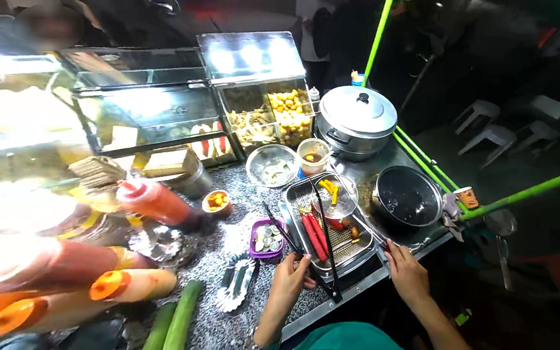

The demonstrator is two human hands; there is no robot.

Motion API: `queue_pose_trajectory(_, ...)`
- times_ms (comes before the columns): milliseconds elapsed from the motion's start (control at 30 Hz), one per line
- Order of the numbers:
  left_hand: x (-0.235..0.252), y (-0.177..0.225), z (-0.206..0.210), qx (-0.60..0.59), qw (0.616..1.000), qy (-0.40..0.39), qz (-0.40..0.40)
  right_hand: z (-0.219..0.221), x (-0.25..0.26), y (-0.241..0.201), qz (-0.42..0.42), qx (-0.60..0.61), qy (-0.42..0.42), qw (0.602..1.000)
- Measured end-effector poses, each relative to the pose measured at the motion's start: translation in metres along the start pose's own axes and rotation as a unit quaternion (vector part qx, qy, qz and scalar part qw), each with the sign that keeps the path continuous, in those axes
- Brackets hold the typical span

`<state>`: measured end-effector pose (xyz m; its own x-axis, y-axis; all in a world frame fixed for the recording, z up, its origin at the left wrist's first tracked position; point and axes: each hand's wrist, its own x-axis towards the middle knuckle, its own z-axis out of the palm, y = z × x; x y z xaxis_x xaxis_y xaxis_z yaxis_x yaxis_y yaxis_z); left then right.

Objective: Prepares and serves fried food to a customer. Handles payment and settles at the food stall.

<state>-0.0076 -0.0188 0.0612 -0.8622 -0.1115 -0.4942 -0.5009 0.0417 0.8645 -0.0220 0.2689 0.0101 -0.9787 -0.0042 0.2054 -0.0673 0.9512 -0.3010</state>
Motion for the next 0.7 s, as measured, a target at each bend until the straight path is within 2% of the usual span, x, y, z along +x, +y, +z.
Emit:
queue_pose_trajectory(67, -0.003, -0.004, -0.003, -0.005, 1.000, -0.002, 0.004, 0.015, 0.003, -0.010, -0.005, -0.024, -0.020, 1.000)
queue_pose_trajectory(200, -0.013, -0.007, -0.010, -0.006, 1.000, -0.009, -0.002, 0.017, -0.002, -0.024, 0.019, 0.024, -0.137, 0.990)
queue_pose_trajectory(400, -0.012, -0.016, -0.009, -0.005, 0.998, -0.061, -0.016, 0.024, -0.018, -0.014, -0.034, 0.081, -0.126, 0.988)
queue_pose_trajectory(467, -0.008, -0.020, -0.003, -0.003, 0.996, -0.093, -0.013, 0.022, -0.018, -0.016, -0.059, 0.136, -0.104, 0.983)
queue_pose_trajectory(500, -0.006, -0.019, 0.002, 0.002, 0.994, -0.111, -0.013, 0.017, -0.017, -0.023, -0.057, 0.189, -0.120, 0.973)
queue_pose_trajectory(567, -0.002, -0.016, 0.013, 0.015, 0.988, -0.151, -0.008, 0.005, -0.017, -0.041, -0.028, 0.330, -0.212, 0.920)
queue_pose_trajectory(633, 0.000, -0.015, 0.025, 0.034, 0.980, -0.193, 0.021, 0.001, -0.018, -0.062, 0.031, 0.502, -0.299, 0.811)
queue_pose_trajectory(700, 0.002, -0.017, 0.029, 0.083, 0.969, -0.217, 0.078, 0.000, -0.017, -0.078, 0.101, 0.630, -0.344, 0.689)
